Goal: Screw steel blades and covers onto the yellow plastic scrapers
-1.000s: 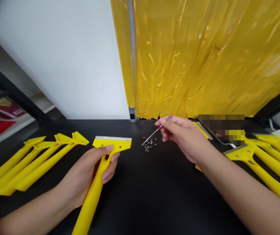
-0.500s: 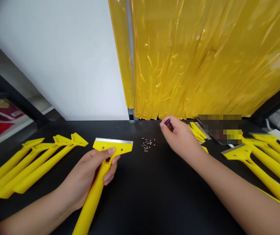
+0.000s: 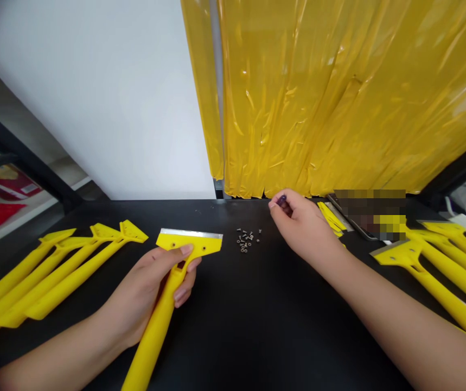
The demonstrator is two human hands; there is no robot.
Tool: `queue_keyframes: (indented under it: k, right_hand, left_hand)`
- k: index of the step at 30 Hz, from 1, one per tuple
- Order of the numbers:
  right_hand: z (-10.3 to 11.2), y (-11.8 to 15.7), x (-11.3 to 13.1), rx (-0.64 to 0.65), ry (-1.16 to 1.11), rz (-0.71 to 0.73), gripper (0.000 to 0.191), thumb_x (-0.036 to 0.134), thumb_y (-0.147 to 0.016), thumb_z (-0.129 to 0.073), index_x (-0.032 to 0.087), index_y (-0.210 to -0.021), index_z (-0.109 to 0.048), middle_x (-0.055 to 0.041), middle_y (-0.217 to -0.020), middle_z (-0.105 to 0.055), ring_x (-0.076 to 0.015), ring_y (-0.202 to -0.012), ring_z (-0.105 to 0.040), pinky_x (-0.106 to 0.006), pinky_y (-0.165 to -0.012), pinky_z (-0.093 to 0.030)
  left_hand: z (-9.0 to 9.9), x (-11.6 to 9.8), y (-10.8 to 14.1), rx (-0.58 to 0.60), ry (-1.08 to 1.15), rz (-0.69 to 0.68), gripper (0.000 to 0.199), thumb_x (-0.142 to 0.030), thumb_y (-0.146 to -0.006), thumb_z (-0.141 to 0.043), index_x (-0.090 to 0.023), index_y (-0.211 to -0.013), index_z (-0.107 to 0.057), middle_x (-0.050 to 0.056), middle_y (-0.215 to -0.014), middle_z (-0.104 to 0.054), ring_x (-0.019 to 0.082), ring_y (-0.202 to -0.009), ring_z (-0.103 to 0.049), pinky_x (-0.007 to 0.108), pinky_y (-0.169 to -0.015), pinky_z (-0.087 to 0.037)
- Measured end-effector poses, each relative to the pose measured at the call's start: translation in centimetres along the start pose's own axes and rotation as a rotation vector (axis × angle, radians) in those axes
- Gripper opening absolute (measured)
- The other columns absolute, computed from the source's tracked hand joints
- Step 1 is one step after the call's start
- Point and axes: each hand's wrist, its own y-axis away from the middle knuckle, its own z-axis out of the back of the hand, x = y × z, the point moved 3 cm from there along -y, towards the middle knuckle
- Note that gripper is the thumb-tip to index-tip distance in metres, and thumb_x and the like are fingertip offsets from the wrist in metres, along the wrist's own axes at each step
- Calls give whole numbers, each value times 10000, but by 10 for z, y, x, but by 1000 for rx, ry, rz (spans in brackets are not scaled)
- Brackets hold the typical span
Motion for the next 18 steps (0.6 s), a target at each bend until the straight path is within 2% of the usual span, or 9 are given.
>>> queue_keyframes:
  k: [10,18]
  right_hand:
    - [9,9,19,-18,-34,20,136,370,-986,-598,261,-922,-647,-18,-885,-664,-207,-819,-602,-341,-720,-446]
    - [0,32,50,177,-98,128,111,306,-1011,-567,266,-915,-606,-6,-846,-624,-190,-791,-584,-315,-701,-463]
  left_hand:
    - [1,1,0,6,10,7,404,-468,-1008,-593,-181,-725,-614,-11,-484,-511,124,-478,-452,245,-532,-379]
    - [1,2,-3,11,4,11,389,-436,-1013,-577,-183,-718,-600,-11,-484,-508,127,-475,-460,250,-530,-378]
